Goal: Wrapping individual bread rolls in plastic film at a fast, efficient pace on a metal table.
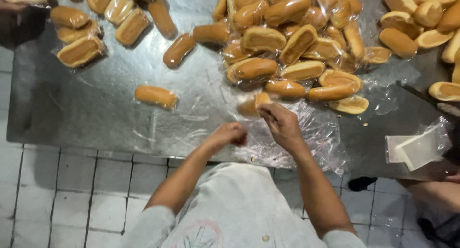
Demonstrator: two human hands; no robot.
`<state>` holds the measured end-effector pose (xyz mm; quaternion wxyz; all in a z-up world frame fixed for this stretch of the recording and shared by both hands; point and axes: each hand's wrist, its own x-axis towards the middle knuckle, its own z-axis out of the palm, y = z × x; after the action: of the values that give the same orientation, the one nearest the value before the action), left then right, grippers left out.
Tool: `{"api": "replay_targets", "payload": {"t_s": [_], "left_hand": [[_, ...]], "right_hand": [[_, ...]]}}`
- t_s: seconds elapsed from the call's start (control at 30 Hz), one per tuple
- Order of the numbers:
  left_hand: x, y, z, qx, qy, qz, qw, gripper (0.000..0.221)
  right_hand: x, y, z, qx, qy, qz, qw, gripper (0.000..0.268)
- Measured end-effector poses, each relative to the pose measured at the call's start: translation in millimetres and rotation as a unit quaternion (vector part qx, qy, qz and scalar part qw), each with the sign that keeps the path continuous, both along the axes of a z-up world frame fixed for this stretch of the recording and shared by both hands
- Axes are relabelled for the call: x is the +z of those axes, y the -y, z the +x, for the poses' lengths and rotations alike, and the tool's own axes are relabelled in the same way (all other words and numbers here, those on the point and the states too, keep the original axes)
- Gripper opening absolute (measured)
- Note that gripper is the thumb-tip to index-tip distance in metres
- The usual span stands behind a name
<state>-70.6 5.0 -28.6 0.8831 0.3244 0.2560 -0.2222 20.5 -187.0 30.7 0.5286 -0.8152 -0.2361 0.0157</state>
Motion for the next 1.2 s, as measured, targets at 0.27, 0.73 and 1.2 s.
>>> {"api": "replay_targets", "payload": {"t_s": [0.27, 0.73, 1.2], "left_hand": [[68, 12, 46, -0.262, 0.561, 0.379, 0.688, 0.073], [72, 16, 50, 0.059, 0.608, 0.509, 0.606, 0.006], [64, 5, 39, 0.029, 0.603, 0.548, 0.579, 0.009]], "right_hand": [[132, 41, -3, 0.239, 0.003, -0.252, 0.938, 0.007], [92, 60, -12, 0.099, -0.053, -0.080, 0.990, 0.007], [49, 45, -2, 0.227, -0.075, 0.022, 0.971, 0.009]]}}
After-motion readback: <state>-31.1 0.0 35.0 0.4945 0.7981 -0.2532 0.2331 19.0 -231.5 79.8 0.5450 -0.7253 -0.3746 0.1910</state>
